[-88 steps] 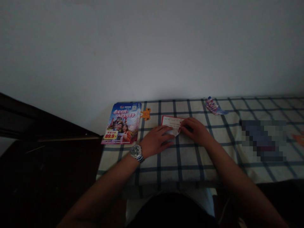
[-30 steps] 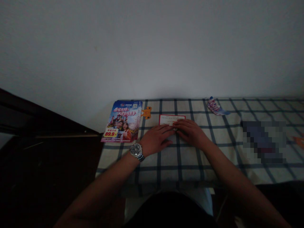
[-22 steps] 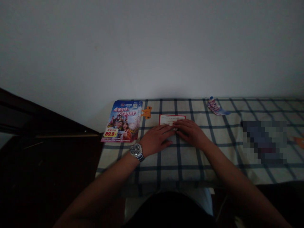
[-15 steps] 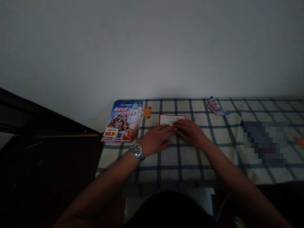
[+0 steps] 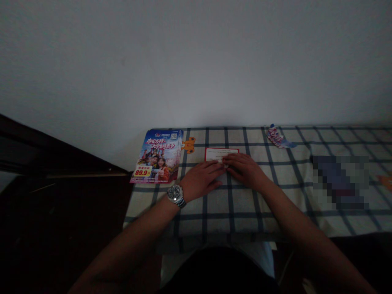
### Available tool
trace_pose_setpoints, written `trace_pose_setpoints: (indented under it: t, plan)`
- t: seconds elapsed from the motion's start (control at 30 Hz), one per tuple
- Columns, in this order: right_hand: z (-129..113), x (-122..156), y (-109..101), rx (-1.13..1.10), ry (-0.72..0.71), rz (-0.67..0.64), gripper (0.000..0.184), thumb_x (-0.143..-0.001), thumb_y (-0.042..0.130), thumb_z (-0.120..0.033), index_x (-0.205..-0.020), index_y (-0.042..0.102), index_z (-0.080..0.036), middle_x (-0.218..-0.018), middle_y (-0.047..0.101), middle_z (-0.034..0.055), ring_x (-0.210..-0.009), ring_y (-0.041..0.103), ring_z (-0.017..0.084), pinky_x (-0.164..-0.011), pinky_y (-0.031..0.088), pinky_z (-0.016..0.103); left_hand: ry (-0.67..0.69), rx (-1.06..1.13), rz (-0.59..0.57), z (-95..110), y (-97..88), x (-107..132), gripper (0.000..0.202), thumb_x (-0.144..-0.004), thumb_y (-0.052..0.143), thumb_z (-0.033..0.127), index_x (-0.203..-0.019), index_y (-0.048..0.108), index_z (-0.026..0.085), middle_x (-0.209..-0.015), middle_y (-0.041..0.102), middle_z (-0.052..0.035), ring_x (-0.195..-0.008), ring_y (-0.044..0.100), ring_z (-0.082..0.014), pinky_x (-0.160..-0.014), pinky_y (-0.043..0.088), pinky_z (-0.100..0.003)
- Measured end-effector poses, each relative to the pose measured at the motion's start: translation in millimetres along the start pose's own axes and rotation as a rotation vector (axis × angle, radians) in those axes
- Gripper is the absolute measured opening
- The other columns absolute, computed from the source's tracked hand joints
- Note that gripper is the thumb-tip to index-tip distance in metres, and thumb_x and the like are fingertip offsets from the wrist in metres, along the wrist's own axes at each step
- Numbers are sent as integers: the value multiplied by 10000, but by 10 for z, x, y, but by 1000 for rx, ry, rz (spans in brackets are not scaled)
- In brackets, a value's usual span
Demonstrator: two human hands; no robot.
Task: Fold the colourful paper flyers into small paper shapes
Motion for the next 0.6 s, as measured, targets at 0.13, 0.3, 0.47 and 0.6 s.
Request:
trace_pose_setpoints:
  t: [0.13, 0.3, 0.47, 0.6]
  plan:
    - [11, 1, -3, -16, -4, -6, 342, -985, 602, -266, -1324, 640, -263, -1327, 705, 81, -1280, 623, 271, -1075, 496, 512, -18, 0, 15, 6, -13, 13, 454, -1029, 521, 413, -1450, 523, 245, -1517, 502, -87, -1390, 481, -271, -1157, 426, -455]
    - [7, -5, -17, -21, 2, -10, 337, -985, 602, -268, -1319, 647, -270, -1332, 704, 72, -1285, 621, 272, -1084, 491, 513, -31, 10, 22, 6, -19, 21, 452, -1016, 552, 401, -1446, 529, 260, -1528, 477, -87, -1382, 488, -276, -1140, 450, -456]
    - [8, -11, -23, -32, 3, -23, 320, -986, 601, -267, -1300, 658, -258, -1329, 706, 78, -1284, 621, 273, -1079, 492, 509, -22, 36, 16, -19, -15, 20, 442, -1020, 546, 401, -1441, 534, 268, -1542, 469, -83, -1380, 497, -272, -1133, 461, -464]
    - [21, -5, -26, -36, -9, -27, 335, -980, 600, -240, -1311, 649, -253, -1329, 705, 79, -1288, 619, 271, -1079, 491, 512, -13, 75, 33, -61, -8, 30, 413, -1044, 497, 414, -1423, 548, 258, -1529, 495, -72, -1381, 504, -241, -1147, 454, -435]
Point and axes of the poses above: each hand's wrist, its own x-axis away from the middle knuckle, its own y-axis out of the palm, z = x × y, the point moved 1 cm from there along -x, towards the middle knuckle
